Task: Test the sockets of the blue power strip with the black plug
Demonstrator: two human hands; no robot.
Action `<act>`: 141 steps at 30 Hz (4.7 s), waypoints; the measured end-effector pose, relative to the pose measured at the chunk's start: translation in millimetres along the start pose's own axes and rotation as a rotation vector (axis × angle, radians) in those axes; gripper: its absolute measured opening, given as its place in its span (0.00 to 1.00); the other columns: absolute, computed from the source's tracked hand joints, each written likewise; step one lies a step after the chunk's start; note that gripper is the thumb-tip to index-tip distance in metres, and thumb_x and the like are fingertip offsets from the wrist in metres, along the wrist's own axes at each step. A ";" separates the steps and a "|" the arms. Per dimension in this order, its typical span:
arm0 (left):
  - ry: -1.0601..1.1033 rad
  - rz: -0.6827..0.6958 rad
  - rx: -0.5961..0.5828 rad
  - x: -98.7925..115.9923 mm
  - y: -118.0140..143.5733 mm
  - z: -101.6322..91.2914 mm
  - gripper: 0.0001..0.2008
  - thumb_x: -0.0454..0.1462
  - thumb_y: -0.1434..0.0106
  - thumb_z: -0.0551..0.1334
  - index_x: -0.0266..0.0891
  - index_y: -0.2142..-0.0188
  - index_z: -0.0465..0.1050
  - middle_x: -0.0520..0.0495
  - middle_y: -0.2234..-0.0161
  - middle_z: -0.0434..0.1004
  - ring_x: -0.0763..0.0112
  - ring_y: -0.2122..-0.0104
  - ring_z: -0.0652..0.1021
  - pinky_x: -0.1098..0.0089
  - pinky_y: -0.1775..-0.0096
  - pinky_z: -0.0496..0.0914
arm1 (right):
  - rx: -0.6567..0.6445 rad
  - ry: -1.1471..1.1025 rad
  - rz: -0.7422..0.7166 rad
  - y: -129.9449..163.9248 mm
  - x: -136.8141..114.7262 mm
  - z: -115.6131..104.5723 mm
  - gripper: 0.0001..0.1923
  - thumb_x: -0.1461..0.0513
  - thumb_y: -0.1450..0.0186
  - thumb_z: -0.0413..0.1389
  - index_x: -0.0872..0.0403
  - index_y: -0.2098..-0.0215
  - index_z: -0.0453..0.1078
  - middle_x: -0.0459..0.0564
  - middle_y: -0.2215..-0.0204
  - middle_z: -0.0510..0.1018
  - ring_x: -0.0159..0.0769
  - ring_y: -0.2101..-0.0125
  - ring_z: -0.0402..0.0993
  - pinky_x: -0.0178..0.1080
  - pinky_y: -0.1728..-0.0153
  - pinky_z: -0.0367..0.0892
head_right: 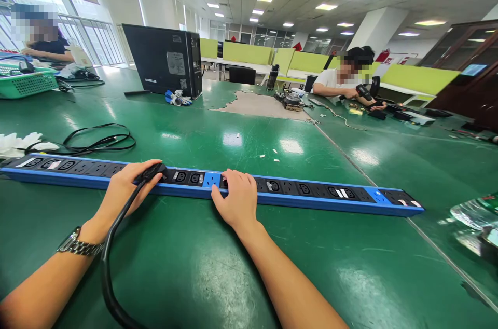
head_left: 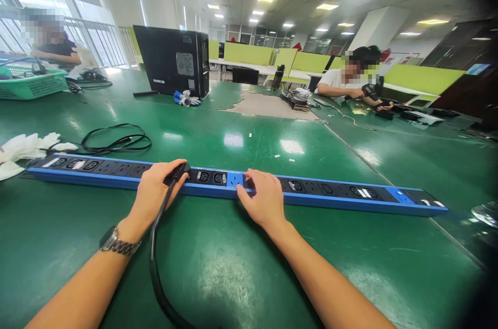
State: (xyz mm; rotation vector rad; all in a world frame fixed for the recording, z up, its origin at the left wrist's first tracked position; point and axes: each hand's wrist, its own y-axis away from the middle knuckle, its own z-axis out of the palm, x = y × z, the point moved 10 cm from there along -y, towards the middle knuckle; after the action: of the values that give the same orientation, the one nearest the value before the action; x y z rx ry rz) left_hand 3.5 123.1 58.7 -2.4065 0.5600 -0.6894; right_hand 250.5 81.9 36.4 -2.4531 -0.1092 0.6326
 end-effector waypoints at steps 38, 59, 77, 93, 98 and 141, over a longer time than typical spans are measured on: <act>-0.165 -0.181 -0.763 6.1 -60.5 89.6 0.19 0.46 0.41 0.50 0.40 0.77 0.74 0.44 0.70 0.80 0.63 0.70 0.76 0.69 0.68 0.66 | 0.001 0.036 -0.010 3.2 -2.3 2.2 0.13 0.57 0.37 0.55 0.54 0.57 0.73 0.55 0.52 0.79 0.46 0.50 0.72 0.49 0.46 0.59; 0.416 -0.302 -0.457 -25.5 -57.1 63.5 0.22 0.44 0.39 0.46 0.36 0.60 0.75 0.42 0.62 0.82 0.64 0.63 0.80 0.63 0.57 0.73 | 0.021 0.056 -0.034 8.0 -0.2 4.3 0.16 0.55 0.35 0.53 0.55 0.54 0.72 0.55 0.50 0.78 0.45 0.48 0.71 0.48 0.46 0.58; 0.040 0.119 -0.024 -4.5 1.0 13.6 0.20 0.52 0.35 0.58 0.44 0.52 0.76 0.45 0.56 0.82 0.60 0.55 0.79 0.61 0.50 0.70 | 0.038 0.031 -0.010 5.9 0.6 1.9 0.14 0.55 0.37 0.54 0.53 0.57 0.73 0.53 0.52 0.79 0.44 0.50 0.72 0.48 0.47 0.59; 0.054 0.112 0.009 -7.4 1.8 13.1 0.19 0.51 0.35 0.59 0.43 0.53 0.77 0.46 0.58 0.82 0.63 0.57 0.79 0.63 0.52 0.70 | 0.031 0.041 -0.011 5.4 -0.2 2.4 0.14 0.55 0.37 0.54 0.53 0.56 0.73 0.53 0.52 0.79 0.45 0.50 0.72 0.47 0.47 0.59; 0.059 0.129 0.020 -6.0 2.7 12.6 0.17 0.49 0.35 0.60 0.43 0.53 0.76 0.45 0.58 0.81 0.63 0.58 0.79 0.65 0.54 0.70 | 0.030 0.033 -0.001 5.3 0.5 2.4 0.14 0.56 0.37 0.54 0.53 0.56 0.72 0.53 0.52 0.79 0.44 0.50 0.72 0.47 0.47 0.59; 0.046 0.156 -0.133 104.6 -19.3 76.3 0.12 0.40 0.38 0.64 0.42 0.55 0.76 0.45 0.63 0.80 0.62 0.62 0.78 0.63 0.60 0.70 | 0.120 -0.128 0.031 3.6 12.8 -8.7 0.12 0.60 0.34 0.50 0.54 0.58 0.73 0.51 0.61 0.81 0.41 0.59 0.75 0.44 0.55 0.64</act>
State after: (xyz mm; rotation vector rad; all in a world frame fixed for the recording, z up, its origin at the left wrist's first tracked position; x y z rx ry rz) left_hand 133.9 113.7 52.9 -2.4407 0.8273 -0.6601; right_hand 265.7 77.1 35.2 -2.3022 -0.0820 0.7869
